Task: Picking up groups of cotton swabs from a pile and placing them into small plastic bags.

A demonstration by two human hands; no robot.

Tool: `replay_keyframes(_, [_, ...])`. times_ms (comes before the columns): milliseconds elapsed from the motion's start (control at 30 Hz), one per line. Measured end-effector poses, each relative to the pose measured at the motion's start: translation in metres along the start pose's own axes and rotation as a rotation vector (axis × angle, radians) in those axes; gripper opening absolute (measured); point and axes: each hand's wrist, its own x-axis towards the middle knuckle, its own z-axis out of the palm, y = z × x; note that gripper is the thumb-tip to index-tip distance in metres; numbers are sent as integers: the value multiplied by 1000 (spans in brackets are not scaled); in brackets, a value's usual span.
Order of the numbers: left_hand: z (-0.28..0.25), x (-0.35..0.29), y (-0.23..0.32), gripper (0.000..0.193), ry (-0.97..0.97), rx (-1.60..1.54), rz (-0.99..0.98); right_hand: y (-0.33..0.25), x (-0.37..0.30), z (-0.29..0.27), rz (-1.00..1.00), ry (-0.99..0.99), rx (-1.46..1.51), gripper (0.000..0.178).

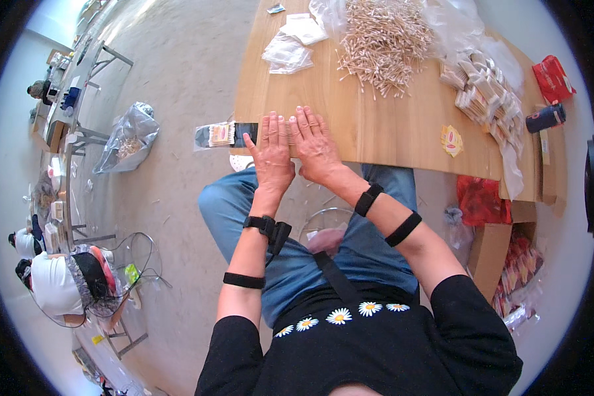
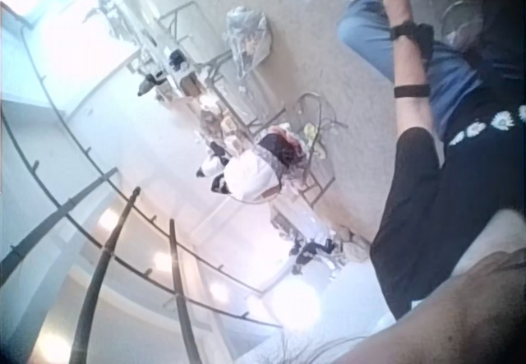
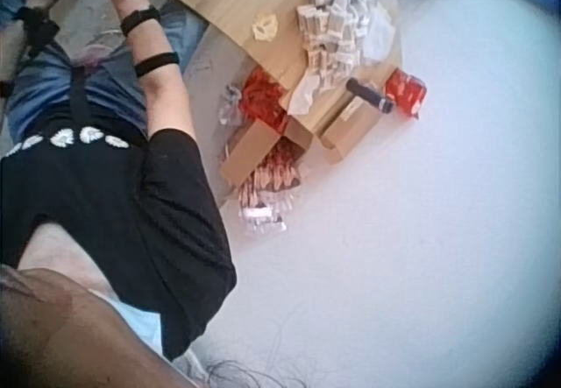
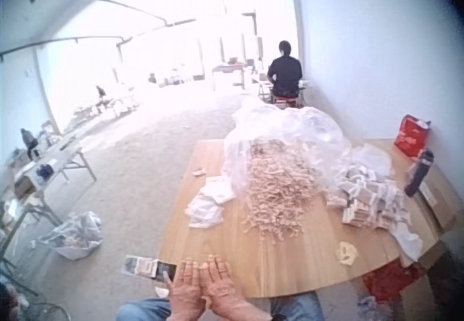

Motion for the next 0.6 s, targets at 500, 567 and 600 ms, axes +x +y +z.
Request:
replay_keyframes(500, [-30,-39,-5,26,323,-831,-192,6,-4,7,-4,118,-5,105])
replay_keyframes(567, [-28,-35,-4,20,354,-873,-182,4,-4,7,-8,119,7,104])
replay_keyframes(600, [-26,-33,-3,19,355,-905,-196,4,-4,6,-5,120,7,104])
